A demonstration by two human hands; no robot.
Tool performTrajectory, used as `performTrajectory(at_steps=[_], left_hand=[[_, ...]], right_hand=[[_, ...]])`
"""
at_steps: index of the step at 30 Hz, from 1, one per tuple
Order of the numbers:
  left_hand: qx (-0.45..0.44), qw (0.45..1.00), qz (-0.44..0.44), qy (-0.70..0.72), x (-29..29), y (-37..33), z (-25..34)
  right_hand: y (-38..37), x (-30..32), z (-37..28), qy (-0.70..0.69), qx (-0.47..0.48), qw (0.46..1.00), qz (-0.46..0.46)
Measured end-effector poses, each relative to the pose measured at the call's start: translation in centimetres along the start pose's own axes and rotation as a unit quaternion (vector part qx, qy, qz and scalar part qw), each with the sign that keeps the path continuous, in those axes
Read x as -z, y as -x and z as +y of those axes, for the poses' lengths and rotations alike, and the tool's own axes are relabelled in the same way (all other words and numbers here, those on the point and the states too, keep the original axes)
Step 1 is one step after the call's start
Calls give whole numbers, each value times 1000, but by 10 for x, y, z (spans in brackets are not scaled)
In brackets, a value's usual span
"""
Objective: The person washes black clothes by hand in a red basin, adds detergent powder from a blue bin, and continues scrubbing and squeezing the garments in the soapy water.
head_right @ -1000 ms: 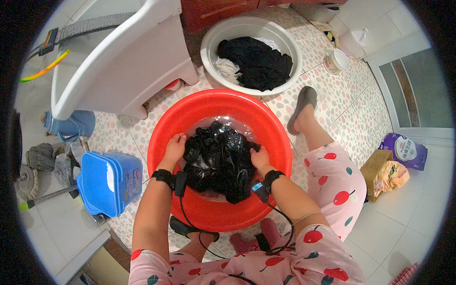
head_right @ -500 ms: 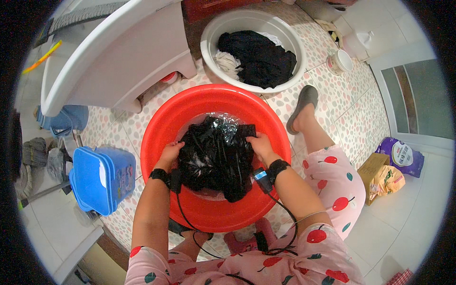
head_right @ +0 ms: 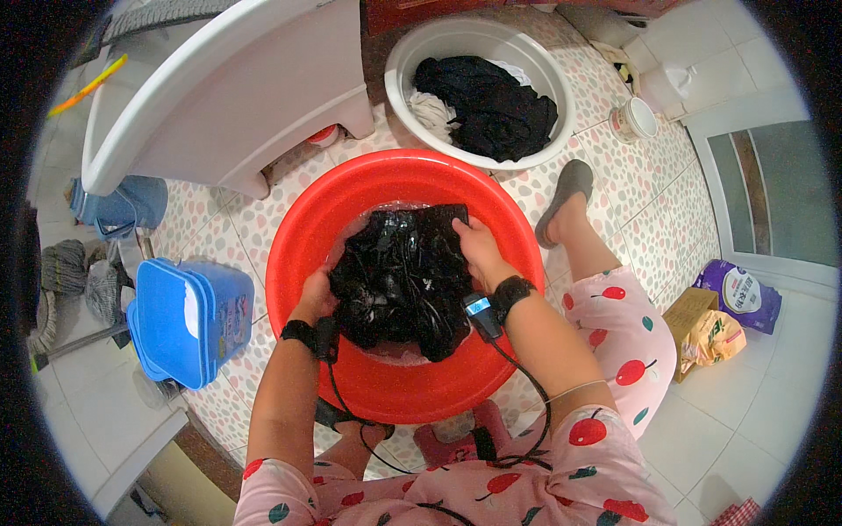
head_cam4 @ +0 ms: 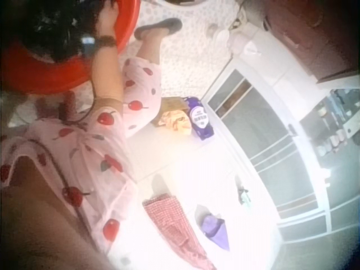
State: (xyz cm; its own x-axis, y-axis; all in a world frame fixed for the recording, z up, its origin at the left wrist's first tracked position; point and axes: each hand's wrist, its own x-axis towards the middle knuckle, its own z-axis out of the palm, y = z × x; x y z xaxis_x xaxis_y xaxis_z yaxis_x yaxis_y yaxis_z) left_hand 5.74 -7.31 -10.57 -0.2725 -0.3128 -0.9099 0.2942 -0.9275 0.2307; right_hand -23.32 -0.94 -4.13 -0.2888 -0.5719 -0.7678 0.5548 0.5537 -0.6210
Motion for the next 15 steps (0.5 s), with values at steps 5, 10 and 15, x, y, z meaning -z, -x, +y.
performTrajectory(at_steps=[5, 10, 15], left_hand=[[-14, 995, 28, -100, 26, -5, -9], [41, 988, -83, -120, -11, 13, -17], [107, 976, -180, -57, -17, 21, -26]], right_hand=[[-2, -23, -17, -96, -95, 989, -65], [7, -33, -19, -122, -117, 980, -108], [17, -78, -12, -168, -53, 965, -195]])
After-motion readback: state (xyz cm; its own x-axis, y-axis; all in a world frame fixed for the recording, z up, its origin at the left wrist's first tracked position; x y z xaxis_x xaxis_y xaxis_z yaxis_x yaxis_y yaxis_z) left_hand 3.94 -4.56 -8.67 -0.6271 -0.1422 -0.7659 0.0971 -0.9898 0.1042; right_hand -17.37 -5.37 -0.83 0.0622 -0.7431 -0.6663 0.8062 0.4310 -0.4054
